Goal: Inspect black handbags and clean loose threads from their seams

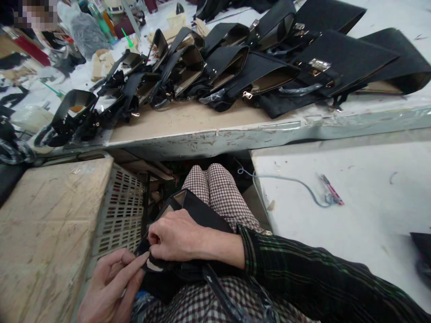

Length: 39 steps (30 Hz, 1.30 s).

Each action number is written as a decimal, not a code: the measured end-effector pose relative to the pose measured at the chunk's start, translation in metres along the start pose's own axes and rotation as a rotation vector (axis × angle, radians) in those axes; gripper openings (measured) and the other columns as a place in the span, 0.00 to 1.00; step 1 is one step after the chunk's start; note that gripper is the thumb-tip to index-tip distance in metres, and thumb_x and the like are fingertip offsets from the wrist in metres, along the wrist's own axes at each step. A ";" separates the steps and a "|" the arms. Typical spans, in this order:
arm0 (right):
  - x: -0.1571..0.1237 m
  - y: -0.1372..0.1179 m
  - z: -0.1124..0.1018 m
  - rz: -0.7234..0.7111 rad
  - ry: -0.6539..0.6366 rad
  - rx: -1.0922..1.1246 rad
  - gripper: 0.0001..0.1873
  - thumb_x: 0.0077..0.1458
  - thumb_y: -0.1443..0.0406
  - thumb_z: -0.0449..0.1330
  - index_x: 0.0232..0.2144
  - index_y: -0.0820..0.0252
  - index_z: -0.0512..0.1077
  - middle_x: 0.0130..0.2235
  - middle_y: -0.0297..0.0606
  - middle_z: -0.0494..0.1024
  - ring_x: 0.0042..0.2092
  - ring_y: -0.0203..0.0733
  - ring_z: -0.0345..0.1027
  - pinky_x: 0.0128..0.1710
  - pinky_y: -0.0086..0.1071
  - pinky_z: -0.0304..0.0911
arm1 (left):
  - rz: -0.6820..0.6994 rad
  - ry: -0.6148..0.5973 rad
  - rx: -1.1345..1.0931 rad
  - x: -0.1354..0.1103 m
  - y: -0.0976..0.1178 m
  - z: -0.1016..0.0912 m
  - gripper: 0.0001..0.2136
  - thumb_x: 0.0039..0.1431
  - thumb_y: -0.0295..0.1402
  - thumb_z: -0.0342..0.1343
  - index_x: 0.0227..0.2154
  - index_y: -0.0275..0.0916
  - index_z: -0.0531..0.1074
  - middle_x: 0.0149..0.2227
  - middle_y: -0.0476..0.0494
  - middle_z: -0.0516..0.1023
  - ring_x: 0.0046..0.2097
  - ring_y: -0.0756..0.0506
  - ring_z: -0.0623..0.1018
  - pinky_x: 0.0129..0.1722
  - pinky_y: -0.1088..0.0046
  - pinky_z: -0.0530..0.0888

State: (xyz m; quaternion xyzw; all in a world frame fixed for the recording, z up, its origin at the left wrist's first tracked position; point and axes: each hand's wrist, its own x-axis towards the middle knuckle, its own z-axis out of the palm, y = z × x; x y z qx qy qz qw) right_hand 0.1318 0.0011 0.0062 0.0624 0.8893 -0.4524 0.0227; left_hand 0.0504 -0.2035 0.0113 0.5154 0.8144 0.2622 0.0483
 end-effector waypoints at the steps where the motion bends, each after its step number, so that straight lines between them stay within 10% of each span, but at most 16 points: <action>1: 0.000 0.000 -0.002 0.000 -0.002 0.000 0.04 0.49 0.65 0.59 0.27 0.57 0.75 0.30 0.31 0.80 0.32 0.37 0.70 0.27 0.27 0.49 | 0.001 0.004 0.010 0.000 0.000 0.000 0.10 0.66 0.35 0.52 0.43 0.45 0.78 0.41 0.46 0.69 0.34 0.52 0.78 0.34 0.79 0.76; 9: -0.012 0.008 -0.028 0.060 -0.052 -0.295 0.08 0.47 0.66 0.57 0.27 0.62 0.76 0.33 0.42 0.81 0.33 0.45 0.73 0.27 0.32 0.53 | 0.101 -0.013 0.151 0.011 -0.015 -0.010 0.06 0.61 0.35 0.56 0.34 0.43 0.78 0.42 0.44 0.72 0.38 0.48 0.80 0.28 0.80 0.76; 20: 0.014 0.011 -0.041 0.058 -0.351 -0.521 0.11 0.48 0.68 0.58 0.32 0.65 0.80 0.33 0.50 0.82 0.35 0.51 0.76 0.28 0.35 0.62 | -0.011 -0.079 0.026 0.023 -0.010 -0.005 0.05 0.61 0.36 0.57 0.37 0.43 0.75 0.47 0.46 0.79 0.46 0.46 0.81 0.49 0.75 0.74; 30: -0.020 0.029 -0.082 -0.098 -0.208 -0.284 0.20 0.65 0.54 0.50 0.38 0.60 0.77 0.34 0.41 0.80 0.34 0.42 0.73 0.31 0.32 0.58 | -0.037 -0.114 0.044 0.037 -0.020 -0.005 0.11 0.58 0.42 0.59 0.41 0.45 0.75 0.43 0.48 0.81 0.43 0.45 0.83 0.48 0.75 0.77; 39: -0.020 0.047 -0.067 -0.177 -0.081 -0.054 0.12 0.59 0.56 0.60 0.34 0.59 0.76 0.34 0.33 0.77 0.39 0.37 0.70 0.39 0.28 0.59 | -0.495 -0.196 -0.181 0.041 -0.014 -0.002 0.20 0.50 0.51 0.61 0.41 0.43 0.71 0.38 0.46 0.83 0.40 0.41 0.83 0.39 0.72 0.80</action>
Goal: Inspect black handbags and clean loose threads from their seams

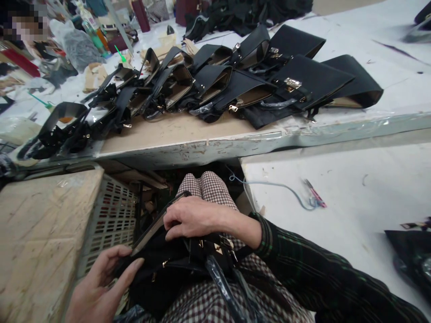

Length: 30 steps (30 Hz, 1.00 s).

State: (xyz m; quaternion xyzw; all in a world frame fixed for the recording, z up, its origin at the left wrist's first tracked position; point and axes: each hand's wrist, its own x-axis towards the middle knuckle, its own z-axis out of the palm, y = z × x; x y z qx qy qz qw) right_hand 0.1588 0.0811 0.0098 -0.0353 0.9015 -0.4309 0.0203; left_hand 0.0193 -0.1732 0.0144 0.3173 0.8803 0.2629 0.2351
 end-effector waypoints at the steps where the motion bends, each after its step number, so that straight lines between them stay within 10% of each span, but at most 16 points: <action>1: 0.002 0.001 0.003 0.018 0.035 -0.020 0.12 0.60 0.57 0.59 0.34 0.59 0.75 0.35 0.34 0.77 0.41 0.38 0.70 0.40 0.29 0.59 | -0.035 -0.010 -0.046 -0.001 0.001 0.000 0.21 0.50 0.51 0.62 0.41 0.43 0.70 0.38 0.46 0.83 0.41 0.41 0.83 0.39 0.72 0.80; 30: 0.019 -0.006 0.023 0.266 0.225 -0.139 0.10 0.56 0.58 0.62 0.30 0.60 0.74 0.37 0.37 0.77 0.40 0.40 0.68 0.38 0.31 0.58 | -0.053 0.018 -0.361 0.001 0.021 -0.001 0.22 0.45 0.48 0.67 0.39 0.37 0.79 0.36 0.42 0.85 0.39 0.40 0.84 0.37 0.73 0.82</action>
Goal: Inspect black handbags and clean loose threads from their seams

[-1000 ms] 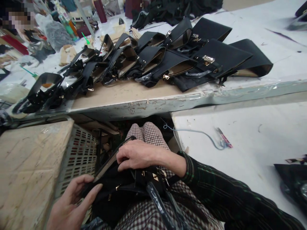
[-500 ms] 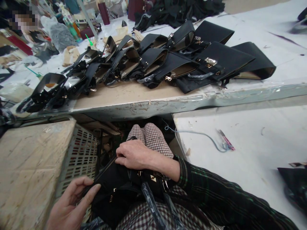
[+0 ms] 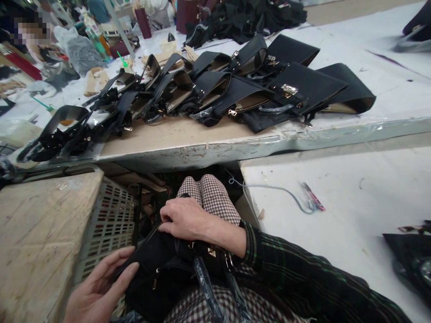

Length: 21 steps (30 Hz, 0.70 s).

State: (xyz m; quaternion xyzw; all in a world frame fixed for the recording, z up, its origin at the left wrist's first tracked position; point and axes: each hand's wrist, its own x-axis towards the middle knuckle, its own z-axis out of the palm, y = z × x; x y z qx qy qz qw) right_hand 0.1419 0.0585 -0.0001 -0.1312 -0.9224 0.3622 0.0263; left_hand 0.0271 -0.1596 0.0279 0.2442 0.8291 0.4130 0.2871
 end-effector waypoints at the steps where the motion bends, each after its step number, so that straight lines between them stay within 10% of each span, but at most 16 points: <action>1: 0.001 0.002 0.001 -0.029 0.030 0.016 0.10 0.56 0.58 0.63 0.29 0.60 0.74 0.40 0.38 0.76 0.42 0.41 0.68 0.40 0.32 0.59 | -0.005 -0.004 -0.005 0.001 0.000 0.000 0.23 0.45 0.49 0.67 0.39 0.37 0.80 0.37 0.42 0.85 0.39 0.40 0.84 0.37 0.73 0.82; 7: 0.015 0.024 0.000 -0.283 -0.036 0.213 0.11 0.55 0.61 0.65 0.25 0.61 0.72 0.51 0.36 0.76 0.53 0.42 0.66 0.59 0.43 0.48 | -0.044 -0.032 -0.044 0.007 -0.002 -0.001 0.22 0.44 0.48 0.68 0.38 0.36 0.81 0.37 0.40 0.85 0.39 0.40 0.84 0.38 0.73 0.82; 21: 0.017 0.033 -0.005 -0.326 -0.123 0.346 0.10 0.59 0.60 0.61 0.30 0.61 0.74 0.37 0.35 0.80 0.40 0.36 0.71 0.47 0.31 0.58 | 0.076 0.048 0.297 0.006 -0.020 -0.013 0.17 0.51 0.48 0.62 0.41 0.46 0.82 0.42 0.48 0.85 0.44 0.40 0.83 0.48 0.66 0.79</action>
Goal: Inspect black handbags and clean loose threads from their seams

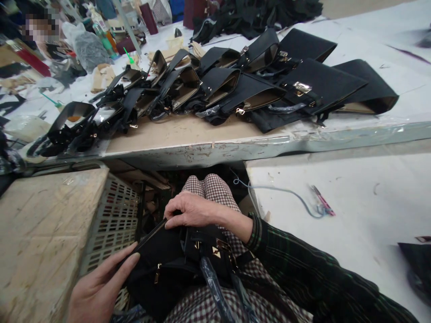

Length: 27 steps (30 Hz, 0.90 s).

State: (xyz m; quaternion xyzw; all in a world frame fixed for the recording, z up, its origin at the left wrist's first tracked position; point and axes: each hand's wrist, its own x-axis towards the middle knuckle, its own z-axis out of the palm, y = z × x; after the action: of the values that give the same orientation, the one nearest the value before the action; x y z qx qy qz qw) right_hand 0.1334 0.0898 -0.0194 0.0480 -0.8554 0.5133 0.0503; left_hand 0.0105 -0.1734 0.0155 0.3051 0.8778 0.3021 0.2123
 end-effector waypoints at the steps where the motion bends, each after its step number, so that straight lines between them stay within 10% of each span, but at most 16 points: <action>1: 0.000 0.000 0.001 0.008 0.004 -0.014 0.10 0.59 0.60 0.61 0.30 0.61 0.74 0.37 0.35 0.79 0.39 0.36 0.71 0.46 0.31 0.58 | 0.029 0.003 0.017 0.000 0.000 0.000 0.17 0.51 0.48 0.62 0.40 0.46 0.82 0.41 0.48 0.85 0.43 0.40 0.84 0.47 0.67 0.79; 9: -0.001 -0.003 0.004 0.046 0.046 -0.123 0.11 0.59 0.58 0.61 0.31 0.61 0.75 0.33 0.34 0.78 0.38 0.37 0.69 0.44 0.32 0.56 | -0.021 0.081 0.006 0.000 0.010 0.008 0.16 0.50 0.50 0.62 0.33 0.44 0.82 0.33 0.49 0.85 0.37 0.42 0.83 0.40 0.74 0.79; 17: -0.003 -0.014 0.008 0.152 0.095 -0.189 0.12 0.58 0.58 0.61 0.28 0.60 0.74 0.31 0.33 0.76 0.38 0.38 0.67 0.46 0.34 0.54 | -0.166 -0.099 -0.207 0.008 0.014 0.014 0.15 0.54 0.48 0.60 0.30 0.39 0.77 0.27 0.51 0.77 0.29 0.49 0.74 0.26 0.82 0.71; 27: -0.009 -0.013 0.011 0.212 0.143 -0.176 0.13 0.58 0.58 0.61 0.26 0.60 0.71 0.29 0.32 0.74 0.37 0.38 0.65 0.46 0.33 0.53 | -0.007 -0.187 -0.133 0.022 0.022 0.017 0.13 0.51 0.45 0.63 0.34 0.41 0.81 0.37 0.47 0.80 0.41 0.44 0.78 0.38 0.78 0.74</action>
State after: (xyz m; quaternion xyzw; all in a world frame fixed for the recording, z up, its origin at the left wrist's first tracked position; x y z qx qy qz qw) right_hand 0.1434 0.0741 -0.0147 -0.0839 -0.8916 0.4408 0.0609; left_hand 0.0132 -0.1383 0.0132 0.3142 0.8334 0.3289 0.3139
